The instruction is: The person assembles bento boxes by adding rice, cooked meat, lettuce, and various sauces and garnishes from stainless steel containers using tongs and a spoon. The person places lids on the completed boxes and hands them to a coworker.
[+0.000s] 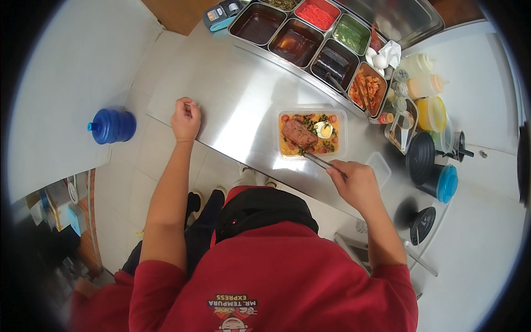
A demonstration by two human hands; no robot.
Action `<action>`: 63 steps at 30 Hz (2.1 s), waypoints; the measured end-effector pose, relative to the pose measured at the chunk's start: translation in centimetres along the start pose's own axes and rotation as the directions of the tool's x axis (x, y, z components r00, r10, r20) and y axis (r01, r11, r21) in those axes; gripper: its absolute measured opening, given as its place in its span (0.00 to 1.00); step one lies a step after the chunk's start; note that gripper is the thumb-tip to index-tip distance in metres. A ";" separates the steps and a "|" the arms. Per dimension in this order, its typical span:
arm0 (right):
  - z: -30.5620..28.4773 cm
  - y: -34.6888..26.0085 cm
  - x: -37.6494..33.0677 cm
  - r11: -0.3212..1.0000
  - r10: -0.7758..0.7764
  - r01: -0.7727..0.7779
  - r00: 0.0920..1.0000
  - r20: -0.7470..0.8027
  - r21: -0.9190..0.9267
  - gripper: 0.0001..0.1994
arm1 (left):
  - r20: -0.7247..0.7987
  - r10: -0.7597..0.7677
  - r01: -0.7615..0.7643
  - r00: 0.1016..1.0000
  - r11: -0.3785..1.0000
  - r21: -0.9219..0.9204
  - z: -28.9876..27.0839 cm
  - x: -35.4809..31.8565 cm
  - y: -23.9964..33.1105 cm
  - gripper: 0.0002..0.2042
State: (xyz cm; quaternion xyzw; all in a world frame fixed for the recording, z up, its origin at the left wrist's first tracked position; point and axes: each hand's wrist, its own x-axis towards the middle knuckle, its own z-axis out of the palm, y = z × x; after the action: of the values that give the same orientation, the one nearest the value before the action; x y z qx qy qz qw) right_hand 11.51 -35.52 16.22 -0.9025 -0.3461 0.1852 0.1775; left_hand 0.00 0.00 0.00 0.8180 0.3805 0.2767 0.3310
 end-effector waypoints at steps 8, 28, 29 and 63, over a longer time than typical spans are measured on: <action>0.6 -1.2 1.2 0.998 -0.045 0.047 0.998 -0.046 0.046 0.09 | -0.011 0.003 -0.003 1.000 1.000 0.013 -0.3 -0.4 0.1 0.05; -1.5 1.4 -1.0 0.987 0.148 -0.157 0.965 -0.218 -0.023 0.08 | 0.002 0.036 -0.036 0.999 0.999 0.012 -0.6 -0.4 0.3 0.07; -1.6 1.5 -1.2 0.982 0.167 -0.181 0.960 -0.226 -0.044 0.08 | 0.005 0.021 -0.021 1.000 1.000 0.002 -0.6 -0.4 0.4 0.07; 2.9 -2.5 1.9 0.994 -0.099 0.086 0.967 -0.234 -0.065 0.10 | 0.002 0.034 -0.034 0.999 0.999 -0.012 -0.6 -0.3 0.0 0.06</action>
State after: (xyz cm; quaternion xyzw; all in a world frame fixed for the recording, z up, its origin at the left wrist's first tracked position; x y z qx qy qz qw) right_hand 10.15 -31.86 14.46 -0.9055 -0.3689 0.0585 0.2014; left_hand -0.58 -0.07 0.34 0.8228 0.3643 0.2835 0.3315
